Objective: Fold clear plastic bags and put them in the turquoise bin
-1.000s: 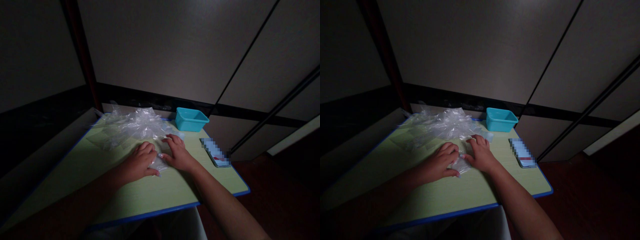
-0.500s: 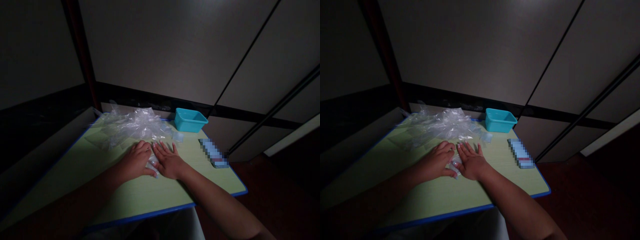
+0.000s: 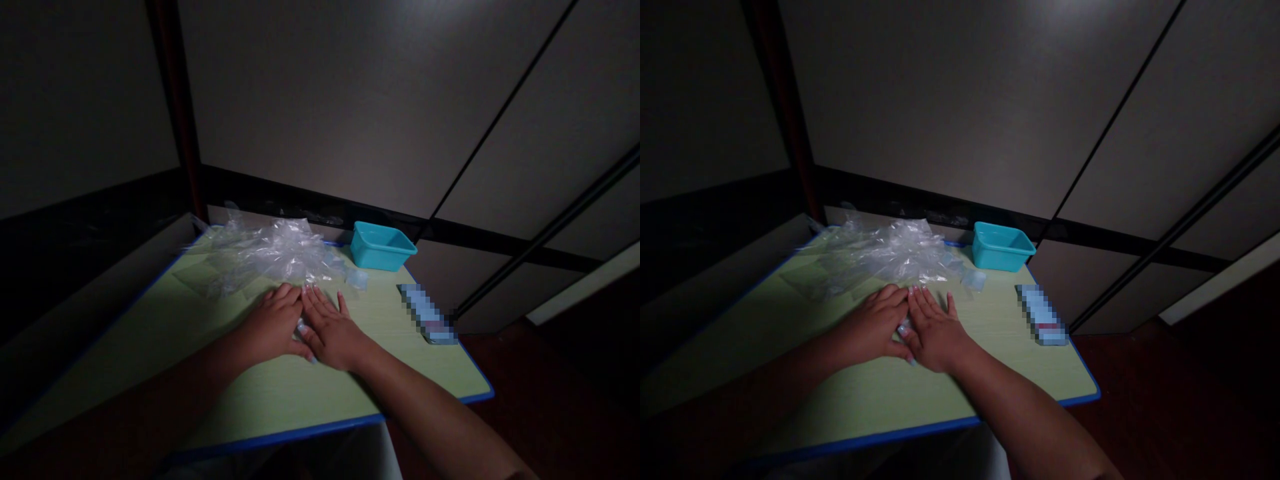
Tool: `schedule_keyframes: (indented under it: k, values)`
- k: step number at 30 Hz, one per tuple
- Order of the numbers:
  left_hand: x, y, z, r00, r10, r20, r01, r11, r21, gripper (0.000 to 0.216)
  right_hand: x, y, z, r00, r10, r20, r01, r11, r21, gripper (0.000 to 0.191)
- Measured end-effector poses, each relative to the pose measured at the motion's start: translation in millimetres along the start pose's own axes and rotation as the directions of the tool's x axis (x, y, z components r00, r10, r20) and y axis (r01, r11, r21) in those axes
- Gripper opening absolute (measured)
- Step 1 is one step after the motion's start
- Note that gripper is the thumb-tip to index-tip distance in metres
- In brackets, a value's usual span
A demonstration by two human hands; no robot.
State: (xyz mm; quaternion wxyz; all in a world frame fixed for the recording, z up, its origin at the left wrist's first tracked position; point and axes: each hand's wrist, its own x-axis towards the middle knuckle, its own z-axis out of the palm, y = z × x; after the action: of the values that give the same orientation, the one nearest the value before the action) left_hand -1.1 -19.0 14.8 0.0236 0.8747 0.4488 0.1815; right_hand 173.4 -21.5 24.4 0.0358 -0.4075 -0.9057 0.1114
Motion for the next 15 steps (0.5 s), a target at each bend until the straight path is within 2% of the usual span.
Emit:
schedule_keyframes:
  k: [4,7,9,12,15]
  values:
    - [-2,-1,3,1.000,-0.001,-0.002,0.001,1.000,0.022,0.089,6,1,7,1.000,0.007,-0.001,-0.007,1.000,0.002,0.066]
    - [-3,1,0,1.000,0.000,-0.008,0.000,1.000,0.023,0.088,8,3,9,1.000,0.001,0.023,-0.001,1.000,-0.009,0.067]
    - [-4,3,-4,0.999,-0.001,-0.043,0.001,1.000,-0.018,0.079,8,4,10,0.999,-0.005,0.037,0.005,1.000,-0.022,0.069]
    - [-1,5,-12,0.990,0.016,-0.139,-0.035,0.991,-0.130,0.049,7,4,8,0.999,-0.014,0.047,0.015,1.000,-0.026,0.071]
    - [2,5,-17,0.955,0.032,-0.295,-0.107,0.965,-0.241,0.032,6,1,5,0.998,0.035,-0.050,-0.036,0.999,-0.030,0.072]
